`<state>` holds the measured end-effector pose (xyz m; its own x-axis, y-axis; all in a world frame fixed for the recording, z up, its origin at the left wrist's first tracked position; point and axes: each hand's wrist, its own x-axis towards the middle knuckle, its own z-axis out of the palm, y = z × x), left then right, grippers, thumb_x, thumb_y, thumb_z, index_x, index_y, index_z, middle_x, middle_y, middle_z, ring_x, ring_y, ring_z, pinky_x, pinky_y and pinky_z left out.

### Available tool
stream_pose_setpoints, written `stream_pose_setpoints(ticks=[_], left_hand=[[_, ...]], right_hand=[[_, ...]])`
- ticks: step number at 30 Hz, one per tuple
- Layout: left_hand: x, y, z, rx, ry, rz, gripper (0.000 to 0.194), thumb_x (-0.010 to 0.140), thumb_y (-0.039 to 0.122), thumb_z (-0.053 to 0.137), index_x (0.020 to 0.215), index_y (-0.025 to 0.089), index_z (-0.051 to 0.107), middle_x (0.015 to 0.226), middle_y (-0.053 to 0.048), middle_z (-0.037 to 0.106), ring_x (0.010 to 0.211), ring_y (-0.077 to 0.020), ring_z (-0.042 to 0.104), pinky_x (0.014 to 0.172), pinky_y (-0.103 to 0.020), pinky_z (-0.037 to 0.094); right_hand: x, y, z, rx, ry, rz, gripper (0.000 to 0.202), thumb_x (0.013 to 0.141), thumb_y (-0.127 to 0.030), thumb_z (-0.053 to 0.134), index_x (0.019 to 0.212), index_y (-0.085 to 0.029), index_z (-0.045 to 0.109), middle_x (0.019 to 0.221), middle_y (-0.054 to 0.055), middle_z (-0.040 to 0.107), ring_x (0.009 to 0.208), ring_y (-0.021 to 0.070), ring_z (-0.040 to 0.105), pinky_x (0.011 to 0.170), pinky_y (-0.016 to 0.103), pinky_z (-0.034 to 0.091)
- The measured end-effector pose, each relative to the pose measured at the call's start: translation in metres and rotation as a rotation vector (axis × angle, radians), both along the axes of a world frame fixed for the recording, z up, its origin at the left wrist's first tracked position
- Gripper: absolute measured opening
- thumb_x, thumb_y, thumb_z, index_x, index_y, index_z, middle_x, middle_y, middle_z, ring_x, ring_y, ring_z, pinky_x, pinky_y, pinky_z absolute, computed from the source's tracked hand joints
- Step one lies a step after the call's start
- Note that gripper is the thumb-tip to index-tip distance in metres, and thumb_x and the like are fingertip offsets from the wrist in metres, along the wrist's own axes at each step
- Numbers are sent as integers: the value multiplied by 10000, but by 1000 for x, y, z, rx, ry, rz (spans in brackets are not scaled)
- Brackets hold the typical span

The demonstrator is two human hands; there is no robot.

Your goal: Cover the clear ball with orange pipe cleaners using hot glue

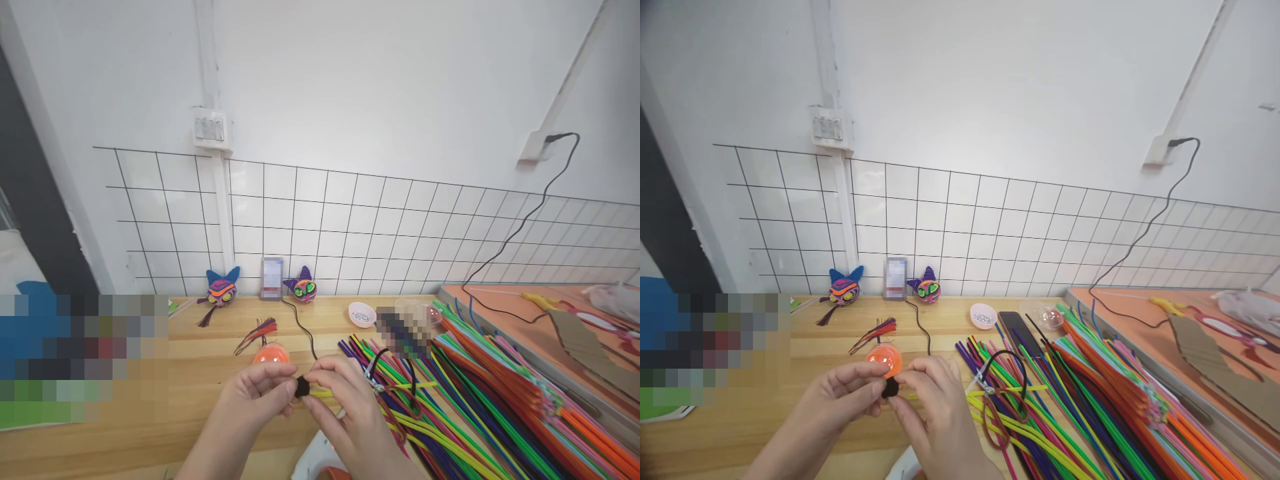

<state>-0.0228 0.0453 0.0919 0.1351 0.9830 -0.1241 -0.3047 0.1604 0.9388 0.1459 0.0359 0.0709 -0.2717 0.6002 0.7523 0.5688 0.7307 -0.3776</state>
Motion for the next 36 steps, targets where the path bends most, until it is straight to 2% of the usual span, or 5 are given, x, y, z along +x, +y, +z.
stream_pose_setpoints(ticks=[9, 14, 23, 36], left_hand=[[-1, 3, -4, 6, -1, -8, 220, 506, 285, 850, 688, 199, 760, 593, 11, 709, 538, -113, 581, 571, -221, 484], [-1, 0, 0, 18, -12, -21, 178, 602, 326, 798, 714, 195, 753, 596, 3, 699, 568, -114, 568, 608, -221, 469], [-2, 3, -5, 54, 84, -147, 224, 675, 381, 732, 631, 161, 728, 602, -15, 664, 601, -123, 542, 582, -211, 434], [1, 2, -3, 47, 105, -126, 257, 667, 393, 733, 587, 151, 701, 542, 3, 630, 560, -114, 507, 576, -217, 411]], right_hand=[[0, 0, 0, -17, -17, 10, 161, 880, -171, 548, 1034, -209, 574, 978, 71, 595, 904, 216, 567, 774, 337, 490], [0, 1, -2, -16, -21, 18, 163, 873, -168, 560, 1028, -217, 573, 965, 68, 602, 893, 222, 568, 756, 339, 484], [0, 2, -1, 0, -37, 18, 163, 874, -156, 559, 1026, -214, 569, 949, 71, 604, 876, 225, 572, 730, 343, 476], [0, 3, -3, 10, -57, 22, 155, 882, -158, 549, 1031, -199, 570, 947, 81, 599, 876, 229, 568, 729, 353, 472]])
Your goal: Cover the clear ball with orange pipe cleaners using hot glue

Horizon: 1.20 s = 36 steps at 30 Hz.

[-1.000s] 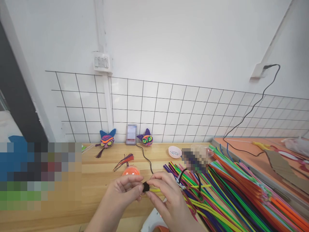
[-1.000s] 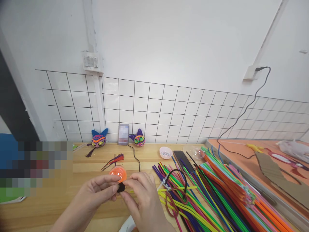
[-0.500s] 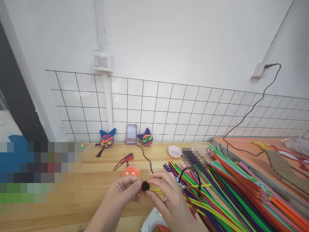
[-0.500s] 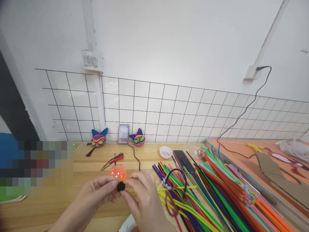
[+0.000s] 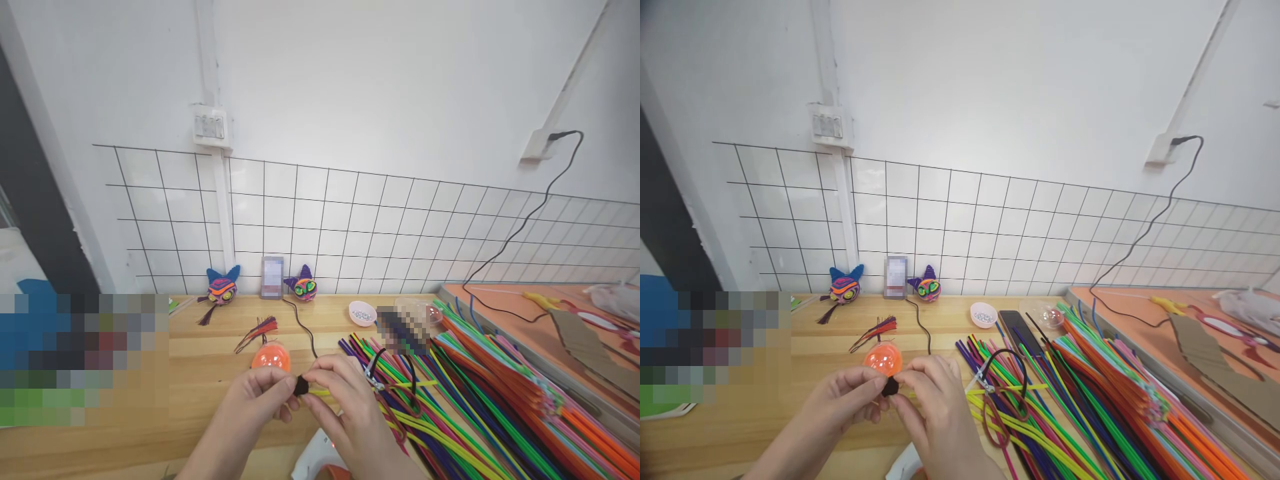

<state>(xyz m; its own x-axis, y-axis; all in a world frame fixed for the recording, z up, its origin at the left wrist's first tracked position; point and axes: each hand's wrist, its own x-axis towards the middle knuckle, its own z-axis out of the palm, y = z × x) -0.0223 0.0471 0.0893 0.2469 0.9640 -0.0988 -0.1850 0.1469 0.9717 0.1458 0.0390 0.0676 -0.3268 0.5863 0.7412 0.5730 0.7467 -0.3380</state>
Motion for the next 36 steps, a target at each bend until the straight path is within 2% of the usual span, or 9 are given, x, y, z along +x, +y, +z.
stream_pose_setpoints(ticks=[8, 17, 23, 32, 36], left_hand=[[0, 2, -1, -26, -46, -7, 279, 700, 389, 701, 556, 151, 681, 573, -4, 608, 566, -119, 483, 579, -229, 424], [-1, 3, 0, -8, 39, -19, 240, 671, 393, 715, 594, 166, 705, 590, -11, 620, 615, -138, 510, 579, -220, 429], [0, 4, -3, 34, 96, -10, 263, 618, 424, 739, 573, 167, 703, 545, 1, 615, 545, -123, 492, 553, -227, 421], [-1, 4, -1, 42, 98, -44, 218, 611, 364, 760, 564, 161, 696, 530, 17, 609, 527, -106, 480, 550, -219, 415], [1, 5, -4, 44, 92, -2, 227, 605, 356, 759, 537, 159, 672, 506, 27, 591, 498, -95, 462, 537, -215, 394]], right_hand=[[0, 1, -2, -11, 7, 5, 176, 877, -138, 546, 1038, -211, 554, 957, 74, 595, 881, 227, 560, 738, 352, 464], [0, 2, -3, -27, 18, -10, 178, 885, -149, 539, 1049, -218, 548, 965, 66, 589, 881, 217, 552, 753, 345, 467], [0, 1, -2, 9, 15, -28, 132, 903, -190, 520, 1022, -209, 574, 937, 65, 604, 853, 207, 569, 724, 323, 474], [-1, 1, -1, -2, 36, -21, 119, 913, -208, 512, 1003, -209, 589, 925, 63, 610, 849, 204, 572, 732, 328, 472], [-1, 0, 0, -7, 14, -22, 115, 905, -201, 526, 1000, -201, 590, 926, 66, 610, 847, 207, 569, 725, 326, 479]])
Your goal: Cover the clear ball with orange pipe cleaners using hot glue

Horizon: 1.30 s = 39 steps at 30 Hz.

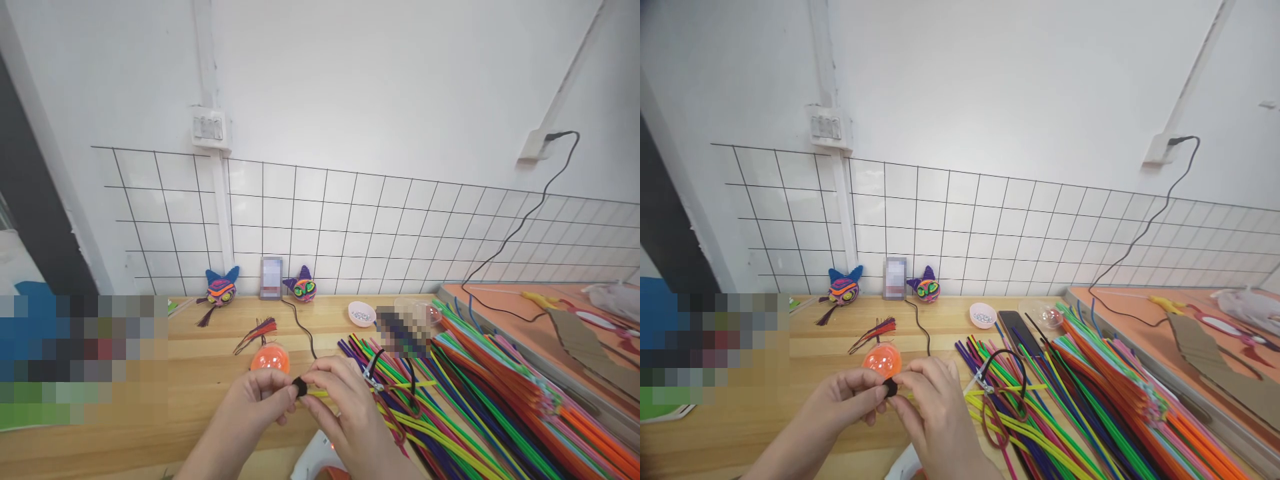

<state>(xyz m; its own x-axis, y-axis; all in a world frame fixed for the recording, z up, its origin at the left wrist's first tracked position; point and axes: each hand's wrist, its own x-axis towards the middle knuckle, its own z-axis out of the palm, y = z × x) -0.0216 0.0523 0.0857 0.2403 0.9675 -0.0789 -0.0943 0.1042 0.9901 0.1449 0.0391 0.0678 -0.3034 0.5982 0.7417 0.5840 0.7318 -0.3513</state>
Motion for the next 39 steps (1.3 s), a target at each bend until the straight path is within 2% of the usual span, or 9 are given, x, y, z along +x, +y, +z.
stream_pose_setpoints(ticks=[12, 27, 33, 39], left_hand=[[0, 1, 1, -4, 43, -10, 242, 589, 379, 752, 519, 163, 667, 496, 21, 578, 499, -113, 464, 533, -235, 389], [-2, -3, 6, 0, 30, -25, 206, 642, 350, 722, 559, 164, 693, 515, 19, 594, 528, -116, 476, 549, -225, 395], [-1, -5, 10, -43, -26, 46, 282, 706, 382, 657, 511, 178, 662, 531, 3, 589, 547, -129, 473, 542, -223, 391], [-5, -6, 12, -53, -45, 89, 239, 702, 389, 648, 628, 173, 717, 603, -16, 611, 629, -156, 523, 574, -232, 415]], right_hand=[[0, -1, -1, -6, 7, -16, 129, 906, -202, 516, 1004, -214, 597, 931, 61, 619, 856, 200, 580, 731, 325, 478], [1, 1, -5, -38, 21, -5, 141, 918, -200, 495, 1024, -220, 586, 955, 61, 610, 884, 205, 567, 759, 338, 454], [0, 1, -4, 6, 10, -20, 144, 920, -203, 482, 1016, -221, 588, 936, 63, 622, 861, 202, 579, 731, 333, 464], [0, 1, -4, -11, 18, -12, 149, 930, -224, 467, 1018, -224, 587, 937, 66, 621, 865, 211, 578, 734, 345, 461]])
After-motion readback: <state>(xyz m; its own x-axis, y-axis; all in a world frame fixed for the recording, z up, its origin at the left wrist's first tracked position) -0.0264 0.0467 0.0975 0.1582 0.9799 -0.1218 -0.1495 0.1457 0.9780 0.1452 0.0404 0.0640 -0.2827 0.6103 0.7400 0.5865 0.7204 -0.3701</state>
